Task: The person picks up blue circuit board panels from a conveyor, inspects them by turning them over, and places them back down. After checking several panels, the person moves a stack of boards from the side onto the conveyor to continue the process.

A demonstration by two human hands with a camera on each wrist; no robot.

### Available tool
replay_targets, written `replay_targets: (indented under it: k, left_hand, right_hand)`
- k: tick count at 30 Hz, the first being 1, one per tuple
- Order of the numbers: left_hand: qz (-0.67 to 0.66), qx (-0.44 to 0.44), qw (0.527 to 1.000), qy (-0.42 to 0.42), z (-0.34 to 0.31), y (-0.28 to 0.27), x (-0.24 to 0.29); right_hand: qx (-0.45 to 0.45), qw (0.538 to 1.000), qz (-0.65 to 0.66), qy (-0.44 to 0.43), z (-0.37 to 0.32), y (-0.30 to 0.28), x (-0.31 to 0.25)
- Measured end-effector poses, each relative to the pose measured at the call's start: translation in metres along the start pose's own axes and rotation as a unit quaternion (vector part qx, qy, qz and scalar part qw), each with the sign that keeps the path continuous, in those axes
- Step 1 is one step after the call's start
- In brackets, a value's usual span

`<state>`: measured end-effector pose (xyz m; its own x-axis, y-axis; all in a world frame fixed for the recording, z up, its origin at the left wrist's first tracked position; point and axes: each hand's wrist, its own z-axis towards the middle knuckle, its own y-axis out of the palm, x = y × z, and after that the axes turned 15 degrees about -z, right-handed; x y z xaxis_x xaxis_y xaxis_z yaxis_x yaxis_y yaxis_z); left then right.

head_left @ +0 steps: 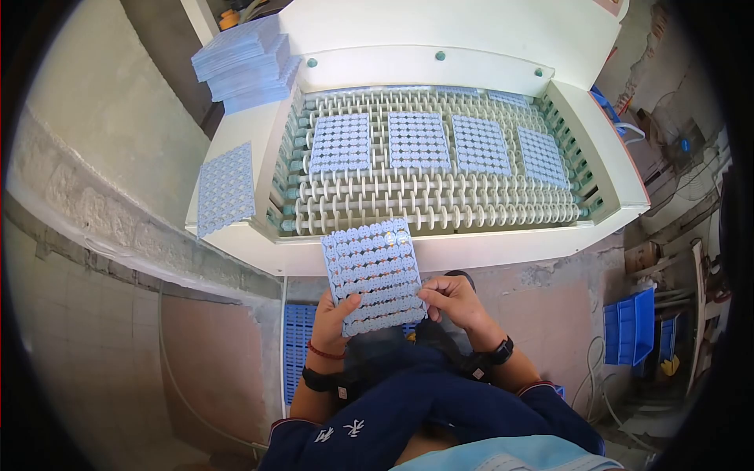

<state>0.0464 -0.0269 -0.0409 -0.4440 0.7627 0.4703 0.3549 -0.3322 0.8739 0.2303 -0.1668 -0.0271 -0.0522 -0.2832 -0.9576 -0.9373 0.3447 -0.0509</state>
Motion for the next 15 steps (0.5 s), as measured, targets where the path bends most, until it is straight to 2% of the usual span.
replay_targets:
  k: [15]
  left_hand:
    - [-0.001,0.020,1.000,-0.018,0.0013,-0.0043,-0.0048]
  right_hand:
    - [-0.003,1.000,-0.006,-0.003,-0.0031,-0.0046,0.0081]
